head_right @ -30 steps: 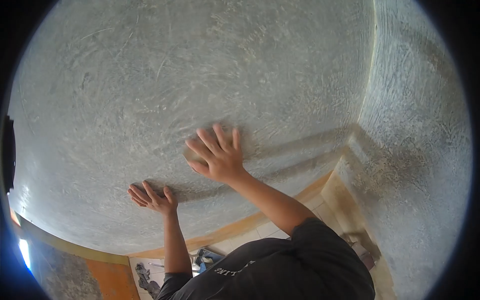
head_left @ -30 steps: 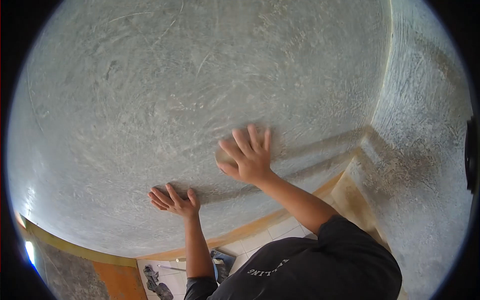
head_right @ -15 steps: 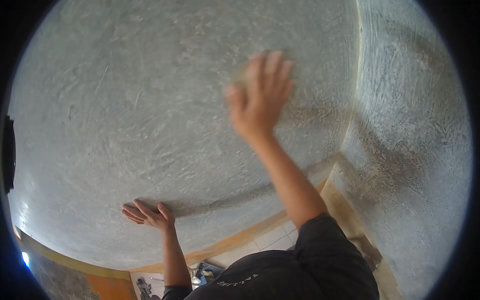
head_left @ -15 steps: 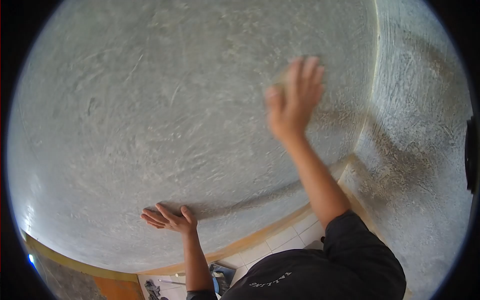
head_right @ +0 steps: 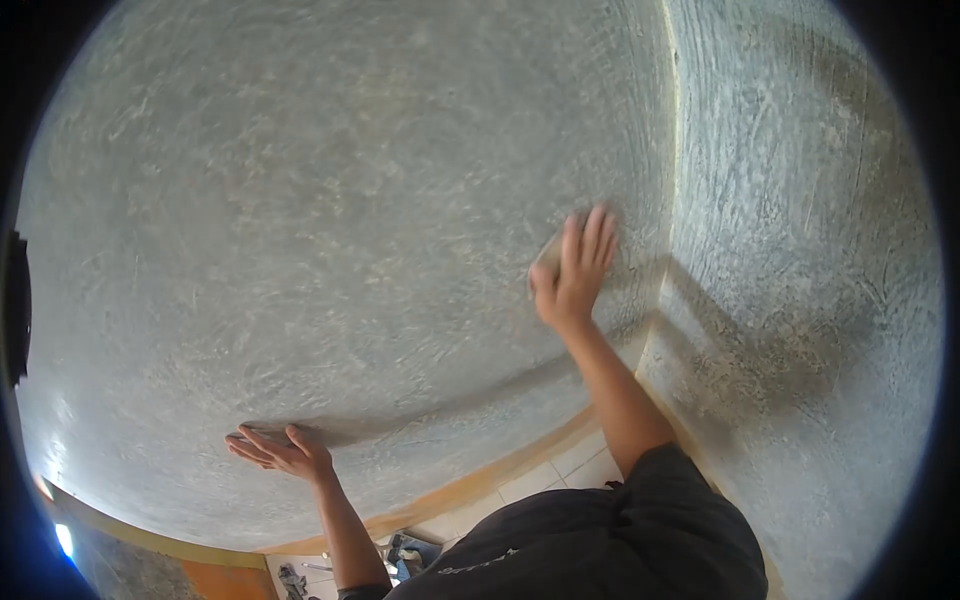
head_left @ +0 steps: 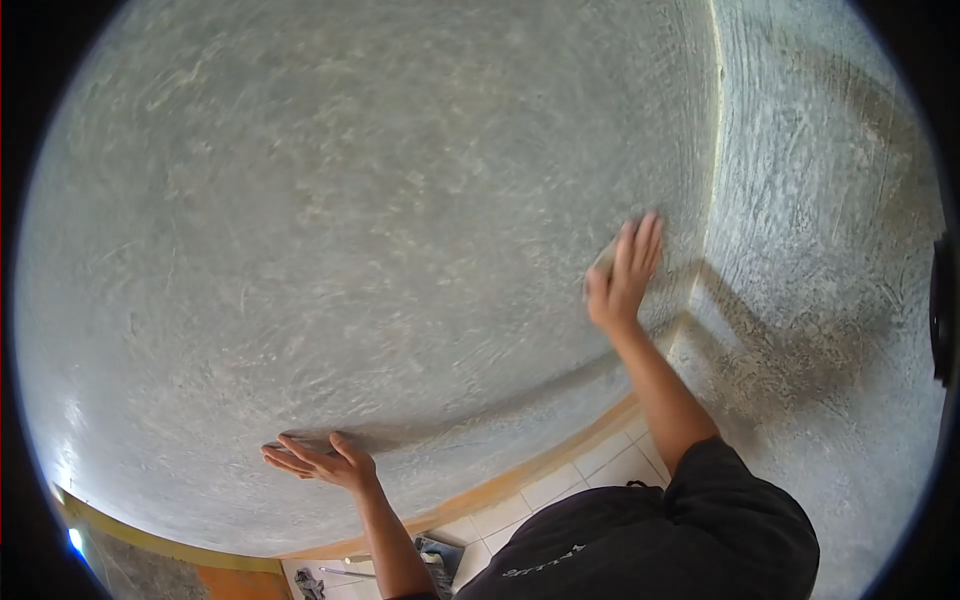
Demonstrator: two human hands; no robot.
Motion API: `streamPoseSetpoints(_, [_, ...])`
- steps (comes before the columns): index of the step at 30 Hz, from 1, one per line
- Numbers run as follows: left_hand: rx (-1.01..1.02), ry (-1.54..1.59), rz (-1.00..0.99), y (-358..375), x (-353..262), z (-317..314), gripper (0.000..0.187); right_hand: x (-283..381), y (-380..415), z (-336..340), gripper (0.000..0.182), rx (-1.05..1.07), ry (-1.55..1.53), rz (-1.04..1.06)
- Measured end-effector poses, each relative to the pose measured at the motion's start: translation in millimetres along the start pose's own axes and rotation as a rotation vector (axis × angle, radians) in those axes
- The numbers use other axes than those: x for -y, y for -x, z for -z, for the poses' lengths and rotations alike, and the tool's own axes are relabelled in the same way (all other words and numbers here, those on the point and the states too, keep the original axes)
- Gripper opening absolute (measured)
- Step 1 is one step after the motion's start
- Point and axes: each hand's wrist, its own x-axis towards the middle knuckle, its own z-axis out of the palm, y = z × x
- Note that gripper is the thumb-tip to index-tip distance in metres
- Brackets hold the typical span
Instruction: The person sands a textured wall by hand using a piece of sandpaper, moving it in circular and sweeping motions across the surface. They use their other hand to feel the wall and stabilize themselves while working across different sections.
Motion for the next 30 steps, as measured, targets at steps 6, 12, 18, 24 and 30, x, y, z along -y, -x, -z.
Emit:
streamPoseSetpoints(6, [0.032,0.036,-0.030,0,-74,-6,0.080,53,-109,-5,0.082,-0.085,0.058,0.058])
streamPoseSetpoints(12, [-0.032,0.107,-0.089,-15,-145,-12,0.080,72,15,-17,0.065,0.245,-0.115,0.481])
streamPoseSetpoints(18, [-0.031,0.063,-0.071,-8,-172,-21,0.077,-99,43,9,0.075,0.155,0.068,0.562])
streamPoseSetpoints(24, [0.034,0.058,-0.093,7,-201,-25,0.078,-103,-102,39,0.081,0.090,0.018,0.225])
streamPoseSetpoints(30, [-0.010,0.034,-0.132,14,-206,-36,0.080,-5,-81,3,0.074,0.111,-0.064,0.382])
